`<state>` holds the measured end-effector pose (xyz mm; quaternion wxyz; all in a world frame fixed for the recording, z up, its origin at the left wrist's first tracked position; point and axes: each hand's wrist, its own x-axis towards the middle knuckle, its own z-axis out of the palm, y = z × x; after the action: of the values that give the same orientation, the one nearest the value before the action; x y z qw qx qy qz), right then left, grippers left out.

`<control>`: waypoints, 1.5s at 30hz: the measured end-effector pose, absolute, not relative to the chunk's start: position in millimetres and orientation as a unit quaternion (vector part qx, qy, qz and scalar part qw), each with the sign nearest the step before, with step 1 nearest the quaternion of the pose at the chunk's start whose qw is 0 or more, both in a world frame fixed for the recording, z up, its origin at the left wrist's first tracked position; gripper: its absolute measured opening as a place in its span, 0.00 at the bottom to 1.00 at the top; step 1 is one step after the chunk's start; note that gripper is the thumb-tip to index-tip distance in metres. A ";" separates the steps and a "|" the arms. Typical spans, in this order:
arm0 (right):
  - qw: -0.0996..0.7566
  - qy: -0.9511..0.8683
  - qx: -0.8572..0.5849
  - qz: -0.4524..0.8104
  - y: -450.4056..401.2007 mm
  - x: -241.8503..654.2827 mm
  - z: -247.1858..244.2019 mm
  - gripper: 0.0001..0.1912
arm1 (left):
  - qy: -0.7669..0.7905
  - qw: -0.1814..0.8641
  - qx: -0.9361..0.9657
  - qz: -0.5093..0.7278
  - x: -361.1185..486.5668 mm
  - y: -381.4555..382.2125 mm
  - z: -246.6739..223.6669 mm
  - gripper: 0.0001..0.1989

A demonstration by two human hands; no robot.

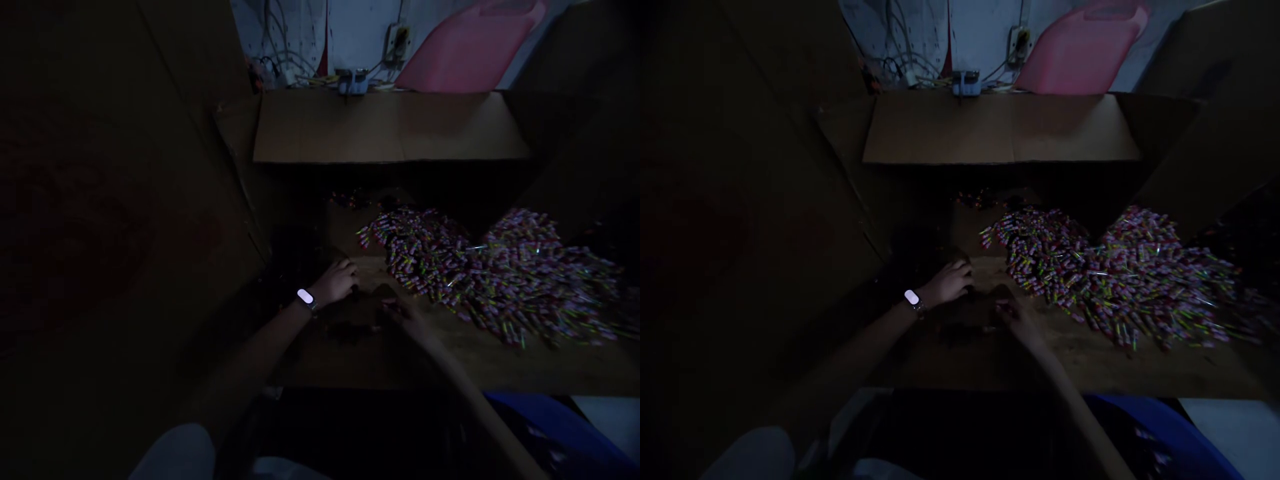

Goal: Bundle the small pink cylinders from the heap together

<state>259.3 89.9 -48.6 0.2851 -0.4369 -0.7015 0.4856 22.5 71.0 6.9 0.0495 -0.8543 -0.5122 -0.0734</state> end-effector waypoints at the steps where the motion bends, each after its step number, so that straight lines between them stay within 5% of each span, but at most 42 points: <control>1: 0.291 -0.697 -0.440 0.487 86.6 260.2 -49.3 0.23 | -0.515 0.074 -0.850 -0.088 21.9 70.3 7.2 0.07; 5: 0.341 -0.637 -0.462 0.514 79.1 264.3 -39.5 0.22 | -0.508 0.081 -0.845 -0.148 33.6 58.6 2.1 0.08; 12: 0.286 -0.560 -0.433 0.646 86.3 268.1 -20.8 0.21 | -0.515 -0.025 -0.833 -0.201 67.1 29.7 -20.6 0.12; 27: 0.263 -0.657 -0.412 0.574 87.4 264.0 -22.5 0.18 | -0.593 -0.070 -0.798 -0.087 79.2 17.8 -9.6 0.12; 45: 0.262 -0.673 -0.416 0.552 97.9 260.9 -36.7 0.18 | -0.592 -0.112 -0.782 -0.159 73.5 19.8 -24.7 0.13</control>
<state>260.9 97.9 -36.7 0.2624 -0.4156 -0.6735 0.5522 73.5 19.8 -24.7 -0.1117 -0.7822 -0.5920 -0.1590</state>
